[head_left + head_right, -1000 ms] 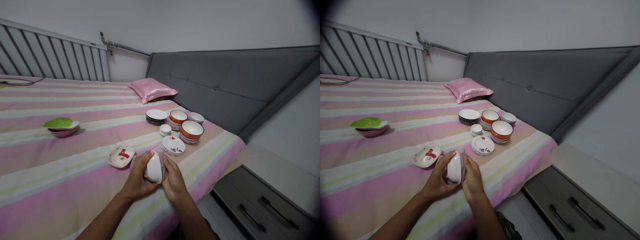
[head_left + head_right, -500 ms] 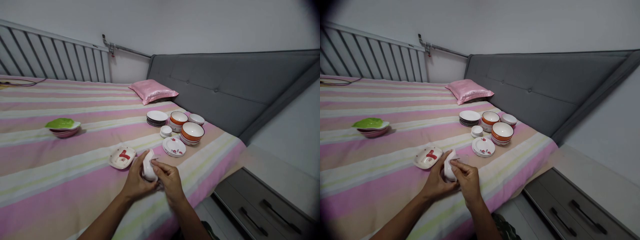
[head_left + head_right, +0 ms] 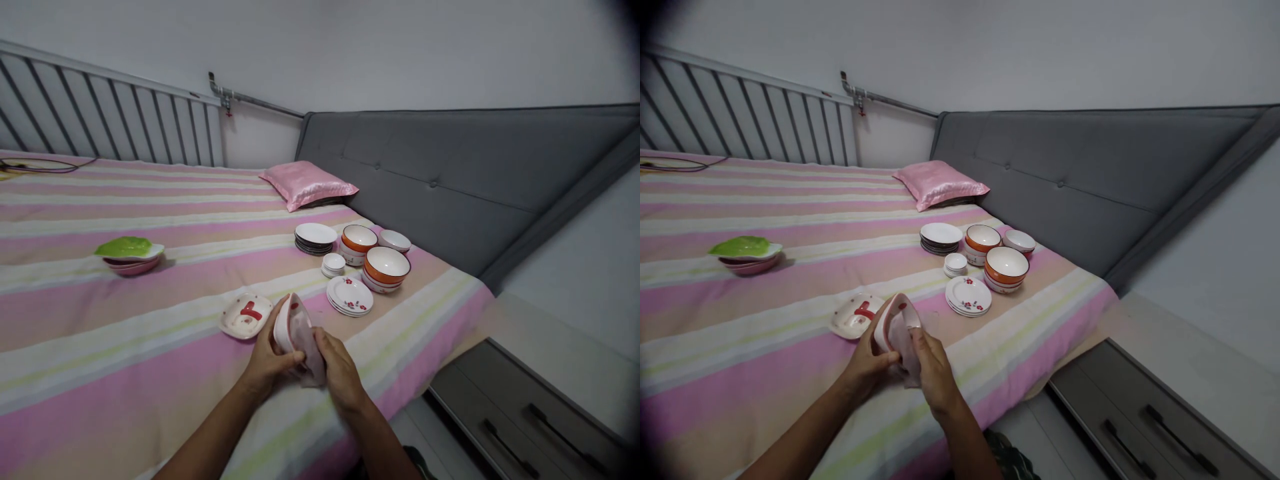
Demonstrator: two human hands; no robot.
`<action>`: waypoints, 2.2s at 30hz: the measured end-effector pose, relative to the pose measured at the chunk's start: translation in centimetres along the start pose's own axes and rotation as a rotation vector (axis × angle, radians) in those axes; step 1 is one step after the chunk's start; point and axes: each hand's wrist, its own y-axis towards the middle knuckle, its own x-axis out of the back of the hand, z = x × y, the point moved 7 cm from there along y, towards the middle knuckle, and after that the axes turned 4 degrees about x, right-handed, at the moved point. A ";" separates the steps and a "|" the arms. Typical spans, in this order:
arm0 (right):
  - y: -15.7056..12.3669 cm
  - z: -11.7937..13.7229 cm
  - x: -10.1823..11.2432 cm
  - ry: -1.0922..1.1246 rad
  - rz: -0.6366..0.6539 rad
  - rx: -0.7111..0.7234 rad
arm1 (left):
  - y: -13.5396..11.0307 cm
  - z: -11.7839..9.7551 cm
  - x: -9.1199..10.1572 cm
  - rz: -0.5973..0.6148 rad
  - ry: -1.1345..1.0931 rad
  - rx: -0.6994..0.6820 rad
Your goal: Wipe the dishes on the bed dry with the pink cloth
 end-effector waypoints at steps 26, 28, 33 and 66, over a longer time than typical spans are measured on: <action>-0.1 -0.2 2.0 -0.890 -0.271 -0.136 | -0.8 -0.1 -1.1 0.166 -0.035 0.001; 0.1 -0.1 2.0 -0.975 -0.241 -0.128 | -0.7 0.2 -1.1 0.177 -0.053 0.025; 0.4 0.0 2.2 -1.242 -0.188 -0.175 | -0.6 1.1 -1.2 0.141 -0.153 0.129; 1.0 -3.3 2.2 0.072 -0.331 -0.208 | -0.1 1.1 -1.8 0.132 0.108 -0.039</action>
